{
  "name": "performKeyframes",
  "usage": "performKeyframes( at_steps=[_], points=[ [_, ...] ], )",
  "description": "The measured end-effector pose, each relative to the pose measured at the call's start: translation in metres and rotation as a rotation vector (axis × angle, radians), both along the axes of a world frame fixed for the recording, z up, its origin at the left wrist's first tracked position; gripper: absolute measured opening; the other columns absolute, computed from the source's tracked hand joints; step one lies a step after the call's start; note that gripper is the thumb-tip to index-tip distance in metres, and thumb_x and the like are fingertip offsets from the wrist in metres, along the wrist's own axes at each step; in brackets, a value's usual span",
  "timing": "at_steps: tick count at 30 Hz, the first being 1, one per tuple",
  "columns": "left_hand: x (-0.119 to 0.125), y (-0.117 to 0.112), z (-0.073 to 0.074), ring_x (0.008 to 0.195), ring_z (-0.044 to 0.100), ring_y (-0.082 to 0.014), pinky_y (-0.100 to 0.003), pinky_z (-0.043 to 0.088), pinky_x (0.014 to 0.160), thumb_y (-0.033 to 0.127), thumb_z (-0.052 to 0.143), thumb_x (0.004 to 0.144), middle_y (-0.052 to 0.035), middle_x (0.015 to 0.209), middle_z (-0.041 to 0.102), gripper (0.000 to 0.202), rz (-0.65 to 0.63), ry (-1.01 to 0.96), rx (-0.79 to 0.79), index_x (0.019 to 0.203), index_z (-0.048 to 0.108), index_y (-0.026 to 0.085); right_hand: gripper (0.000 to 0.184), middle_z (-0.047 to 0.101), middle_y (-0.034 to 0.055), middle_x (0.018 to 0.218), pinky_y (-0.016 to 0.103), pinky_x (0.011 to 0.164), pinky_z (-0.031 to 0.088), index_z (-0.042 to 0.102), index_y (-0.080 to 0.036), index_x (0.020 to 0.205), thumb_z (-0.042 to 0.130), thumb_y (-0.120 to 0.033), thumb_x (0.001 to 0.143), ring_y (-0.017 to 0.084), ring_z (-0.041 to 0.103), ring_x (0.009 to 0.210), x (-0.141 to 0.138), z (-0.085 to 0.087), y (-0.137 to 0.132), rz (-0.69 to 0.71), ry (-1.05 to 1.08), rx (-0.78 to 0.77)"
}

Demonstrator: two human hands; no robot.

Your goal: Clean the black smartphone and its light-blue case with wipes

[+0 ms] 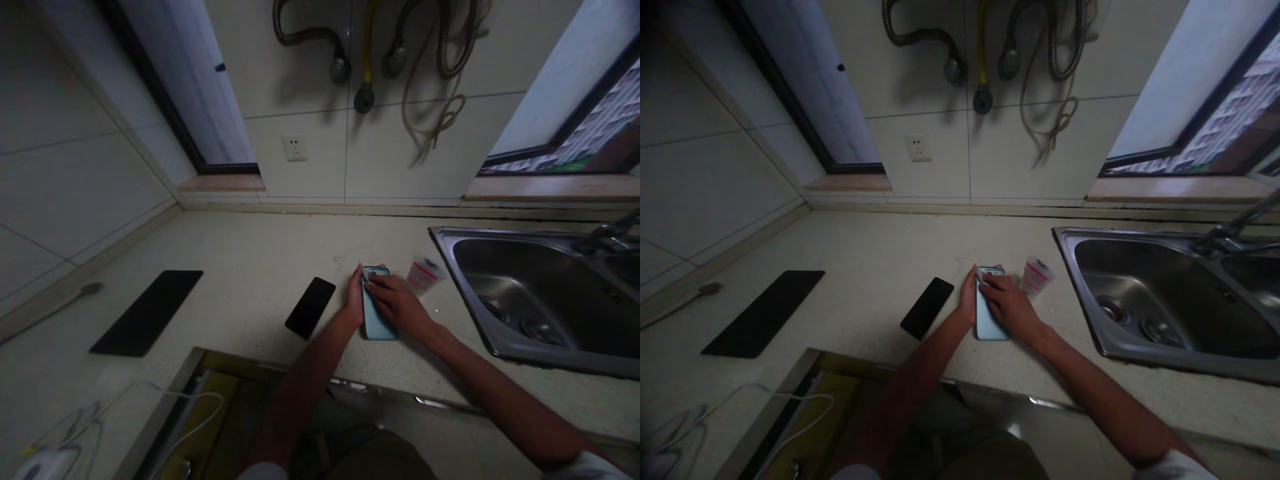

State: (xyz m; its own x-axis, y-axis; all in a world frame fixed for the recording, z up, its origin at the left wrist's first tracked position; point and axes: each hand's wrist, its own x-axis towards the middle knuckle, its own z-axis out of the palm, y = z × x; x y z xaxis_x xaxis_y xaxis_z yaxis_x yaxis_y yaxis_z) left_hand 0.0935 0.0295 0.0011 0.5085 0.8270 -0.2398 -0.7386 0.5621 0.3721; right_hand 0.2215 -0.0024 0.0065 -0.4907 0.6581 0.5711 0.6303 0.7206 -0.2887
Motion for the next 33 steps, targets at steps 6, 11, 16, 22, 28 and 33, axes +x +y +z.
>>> performKeyframes(
  at_steps=[6, 11, 16, 22, 28, 33],
  points=[
    [-0.010, 0.001, 0.003, 0.086, 0.074, -0.0295, -0.044, 0.053, 0.088, 0.060, 0.046, 0.093, -0.0149, 0.093, 0.076, 0.054, 0.024, -0.023, -0.012, 0.109, 0.070, 0.014, 0.032, 0.076, 0.0119, 0.111, 0.048, 0.092, 0.057, 0.075, -0.024, 0.120, 0.053, -0.018, 0.098, 0.027, 0.069, 0.106, -0.005, 0.011, -0.007, 0.208, 0.041, -0.046],
    [-0.019, -0.001, 0.012, 0.081, 0.072, -0.0282, -0.044, 0.053, 0.078, 0.060, 0.036, 0.097, -0.0145, 0.095, 0.075, 0.056, 0.055, -0.049, -0.026, 0.110, 0.068, 0.016, 0.029, 0.077, 0.0099, 0.099, 0.037, 0.083, 0.056, 0.075, -0.020, 0.115, 0.050, -0.028, 0.103, 0.021, 0.070, 0.091, -0.003, 0.026, -0.015, 0.379, -0.022, -0.269],
    [-0.020, -0.001, 0.011, 0.086, 0.071, -0.0281, -0.044, 0.053, 0.077, 0.064, 0.037, 0.095, -0.0136, 0.099, 0.074, 0.058, 0.075, -0.074, -0.011, 0.112, 0.068, 0.017, 0.028, 0.078, 0.0088, 0.104, 0.035, 0.088, 0.053, 0.074, -0.020, 0.116, 0.050, -0.027, 0.104, 0.020, 0.070, 0.098, 0.000, 0.038, -0.018, 0.547, -0.170, -0.472],
    [-0.021, 0.002, 0.007, 0.087, 0.071, -0.0282, -0.042, 0.052, 0.075, 0.065, 0.034, 0.096, -0.0138, 0.100, 0.074, 0.060, 0.084, -0.092, -0.011, 0.111, 0.068, 0.017, 0.026, 0.076, 0.0094, 0.099, 0.036, 0.087, 0.051, 0.074, -0.018, 0.109, 0.049, -0.020, 0.102, 0.021, 0.069, 0.094, 0.009, 0.045, -0.016, 0.457, -0.272, -0.406],
    [-0.021, 0.005, 0.004, 0.088, 0.071, -0.0298, -0.043, 0.051, 0.078, 0.064, 0.036, 0.096, -0.0156, 0.098, 0.074, 0.060, 0.097, -0.080, -0.037, 0.108, 0.068, 0.015, 0.020, 0.073, 0.0095, 0.091, 0.035, 0.082, 0.048, 0.075, -0.017, 0.098, 0.056, -0.014, 0.095, 0.022, 0.065, 0.087, 0.020, 0.043, -0.011, 0.317, -0.337, -0.228],
    [-0.020, 0.005, 0.007, 0.085, 0.071, -0.0286, -0.043, 0.051, 0.081, 0.063, 0.033, 0.097, -0.0157, 0.097, 0.075, 0.060, 0.110, -0.036, -0.045, 0.105, 0.069, 0.015, 0.015, 0.070, 0.0099, 0.086, 0.032, 0.075, 0.046, 0.077, -0.017, 0.091, 0.062, -0.014, 0.092, 0.022, 0.063, 0.082, 0.022, 0.041, -0.010, 0.204, -0.394, -0.149]
  ],
)
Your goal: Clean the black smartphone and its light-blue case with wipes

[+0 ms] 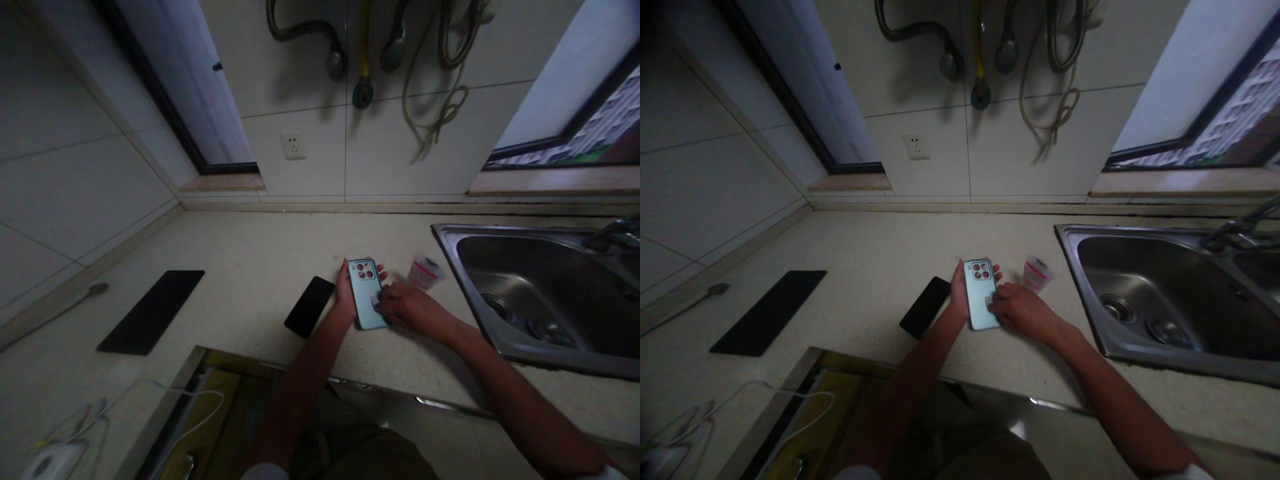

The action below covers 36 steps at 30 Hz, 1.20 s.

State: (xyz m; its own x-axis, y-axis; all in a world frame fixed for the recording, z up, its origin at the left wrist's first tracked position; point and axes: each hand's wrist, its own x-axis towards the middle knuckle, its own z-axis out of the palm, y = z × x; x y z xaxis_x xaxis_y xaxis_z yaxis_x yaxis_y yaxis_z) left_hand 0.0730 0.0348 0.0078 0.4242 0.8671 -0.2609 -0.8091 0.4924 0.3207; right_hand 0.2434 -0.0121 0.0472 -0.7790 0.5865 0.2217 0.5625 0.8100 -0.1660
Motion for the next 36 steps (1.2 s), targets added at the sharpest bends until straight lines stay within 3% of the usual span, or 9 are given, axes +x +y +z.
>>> performKeyframes(
  at_steps=[6, 12, 19, 28, 36],
  points=[
    [0.001, -0.004, 0.004, 0.092, 0.072, -0.0310, -0.046, 0.051, 0.089, 0.061, 0.034, 0.097, -0.0176, 0.098, 0.075, 0.060, -0.009, 0.044, 0.014, 0.105, 0.070, 0.014, 0.018, 0.072, 0.0119, 0.099, 0.030, 0.070, 0.048, 0.077, -0.018, 0.102, 0.063, -0.016, 0.092, 0.023, 0.067, 0.086, -0.002, -0.005, 0.000, -0.195, -0.006, 0.015],
    [0.007, -0.004, 0.001, 0.096, 0.073, -0.0320, -0.047, 0.053, 0.091, 0.059, 0.032, 0.099, -0.0192, 0.098, 0.075, 0.062, -0.085, 0.023, 0.060, 0.104, 0.071, 0.012, 0.022, 0.071, 0.0160, 0.110, 0.039, 0.082, 0.057, 0.074, -0.018, 0.107, 0.054, -0.020, 0.098, 0.028, 0.070, 0.098, 0.002, -0.019, 0.005, -0.322, 0.241, 0.081],
    [0.008, -0.006, 0.005, 0.096, 0.073, -0.0310, -0.042, 0.055, 0.088, 0.061, 0.050, 0.093, -0.0166, 0.097, 0.076, 0.055, -0.119, 0.027, 0.073, 0.106, 0.071, 0.012, 0.026, 0.072, 0.0136, 0.108, 0.038, 0.080, 0.059, 0.073, -0.022, 0.114, 0.056, -0.021, 0.096, 0.026, 0.070, 0.093, 0.001, -0.027, 0.005, -0.337, 0.368, 0.128],
    [0.009, -0.009, 0.009, 0.080, 0.072, -0.0250, -0.039, 0.056, 0.083, 0.055, 0.041, 0.099, -0.0100, 0.080, 0.073, 0.052, -0.159, 0.013, 0.044, 0.109, 0.071, 0.013, 0.029, 0.071, 0.0124, 0.108, 0.040, 0.081, 0.059, 0.070, -0.022, 0.119, 0.053, -0.018, 0.096, 0.026, 0.070, 0.095, -0.003, -0.025, 0.005, -0.326, 0.482, 0.085],
    [0.009, -0.010, 0.012, 0.086, 0.073, -0.0270, -0.040, 0.056, 0.084, 0.057, 0.042, 0.098, -0.0130, 0.089, 0.074, 0.056, -0.153, 0.001, 0.021, 0.118, 0.070, 0.013, 0.029, 0.071, 0.0124, 0.118, 0.044, 0.090, 0.060, 0.071, -0.023, 0.120, 0.052, -0.022, 0.098, 0.027, 0.070, 0.105, -0.010, -0.025, 0.002, -0.290, 0.508, 0.082]
  ],
)
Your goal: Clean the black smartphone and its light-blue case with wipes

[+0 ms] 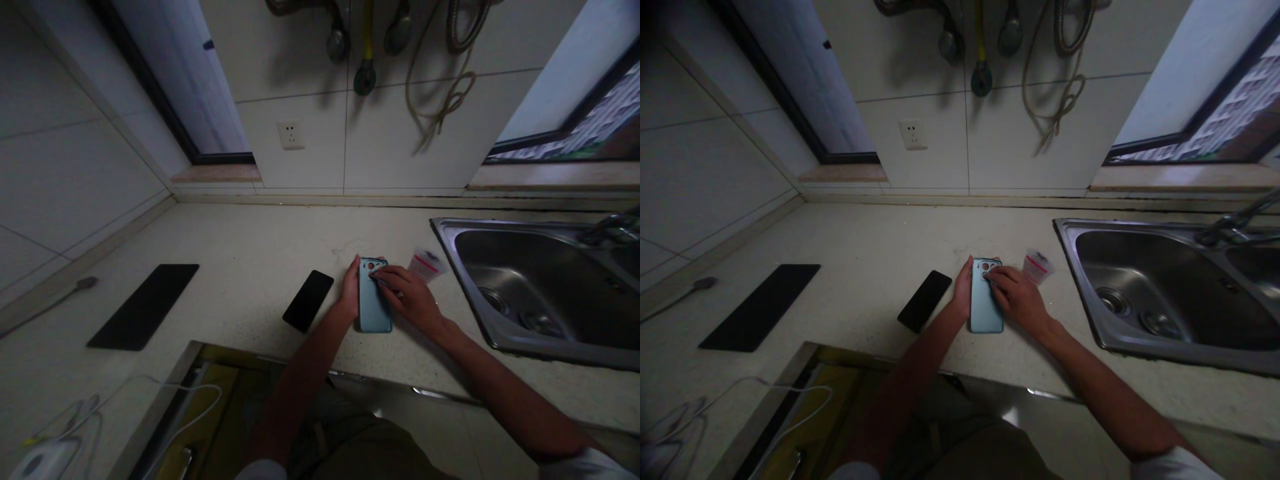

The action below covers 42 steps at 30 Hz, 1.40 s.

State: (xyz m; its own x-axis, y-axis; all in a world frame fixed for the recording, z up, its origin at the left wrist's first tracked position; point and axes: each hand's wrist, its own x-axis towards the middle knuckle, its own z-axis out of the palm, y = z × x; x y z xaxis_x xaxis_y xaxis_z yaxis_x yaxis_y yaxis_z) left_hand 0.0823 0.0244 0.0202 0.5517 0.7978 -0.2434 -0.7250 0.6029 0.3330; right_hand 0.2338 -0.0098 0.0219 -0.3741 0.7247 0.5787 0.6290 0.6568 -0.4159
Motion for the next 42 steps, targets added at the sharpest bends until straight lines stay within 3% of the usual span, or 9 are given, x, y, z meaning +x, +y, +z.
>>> performKeyframes(
  at_steps=[4, 9, 16, 21, 29, 42],
  points=[
    [0.000, 0.002, -0.002, 0.077, 0.071, -0.0236, -0.036, 0.056, 0.078, 0.058, 0.039, 0.099, -0.0099, 0.079, 0.070, 0.059, -0.010, -0.035, -0.029, 0.120, 0.070, 0.012, 0.030, 0.071, 0.0126, 0.123, 0.046, 0.092, 0.060, 0.071, -0.023, 0.122, 0.052, -0.023, 0.099, 0.027, 0.070, 0.108, -0.002, -0.002, -0.001, 0.004, -0.024, 0.000],
    [-0.001, 0.003, -0.005, 0.076, 0.070, -0.0235, -0.037, 0.056, 0.077, 0.062, 0.047, 0.094, -0.0113, 0.087, 0.072, 0.059, -0.030, -0.044, -0.029, 0.122, 0.069, 0.014, 0.031, 0.070, 0.0140, 0.127, 0.050, 0.096, 0.059, 0.071, -0.022, 0.123, 0.052, -0.025, 0.099, 0.029, 0.069, 0.113, -0.004, -0.005, -0.001, -0.012, -0.030, -0.004],
    [-0.001, 0.002, -0.003, 0.073, 0.069, -0.0223, -0.036, 0.056, 0.073, 0.064, 0.042, 0.096, -0.0117, 0.087, 0.072, 0.062, -0.050, -0.040, -0.028, 0.121, 0.070, 0.014, 0.028, 0.070, 0.0151, 0.127, 0.052, 0.098, 0.057, 0.072, -0.021, 0.120, 0.053, -0.025, 0.099, 0.031, 0.067, 0.115, -0.006, -0.007, -0.002, -0.016, -0.035, 0.022],
    [-0.002, 0.002, -0.005, 0.080, 0.071, -0.0249, -0.038, 0.057, 0.076, 0.063, 0.048, 0.093, -0.0127, 0.093, 0.073, 0.059, -0.050, -0.023, -0.006, 0.120, 0.070, 0.016, 0.029, 0.069, 0.0140, 0.130, 0.053, 0.100, 0.056, 0.072, -0.023, 0.121, 0.055, -0.024, 0.098, 0.030, 0.066, 0.118, -0.005, -0.011, 0.000, 0.004, -0.041, 0.001],
    [-0.001, 0.004, -0.007, 0.092, 0.073, -0.0292, -0.044, 0.058, 0.082, 0.057, 0.042, 0.097, -0.0149, 0.098, 0.075, 0.054, 0.003, -0.008, -0.007, 0.118, 0.070, 0.015, 0.024, 0.069, 0.0151, 0.130, 0.055, 0.101, 0.056, 0.073, -0.021, 0.114, 0.055, -0.021, 0.098, 0.030, 0.068, 0.114, -0.006, -0.014, 0.000, 0.031, -0.063, 0.039],
    [-0.002, 0.003, -0.006, 0.091, 0.073, -0.0284, -0.041, 0.058, 0.078, 0.060, 0.047, 0.095, -0.0160, 0.102, 0.074, 0.057, -0.002, 0.025, -0.006, 0.121, 0.069, 0.014, 0.024, 0.069, 0.0147, 0.130, 0.053, 0.098, 0.058, 0.074, -0.021, 0.113, 0.054, -0.023, 0.099, 0.030, 0.068, 0.115, -0.006, -0.010, -0.001, 0.046, -0.070, 0.024]
  ],
)
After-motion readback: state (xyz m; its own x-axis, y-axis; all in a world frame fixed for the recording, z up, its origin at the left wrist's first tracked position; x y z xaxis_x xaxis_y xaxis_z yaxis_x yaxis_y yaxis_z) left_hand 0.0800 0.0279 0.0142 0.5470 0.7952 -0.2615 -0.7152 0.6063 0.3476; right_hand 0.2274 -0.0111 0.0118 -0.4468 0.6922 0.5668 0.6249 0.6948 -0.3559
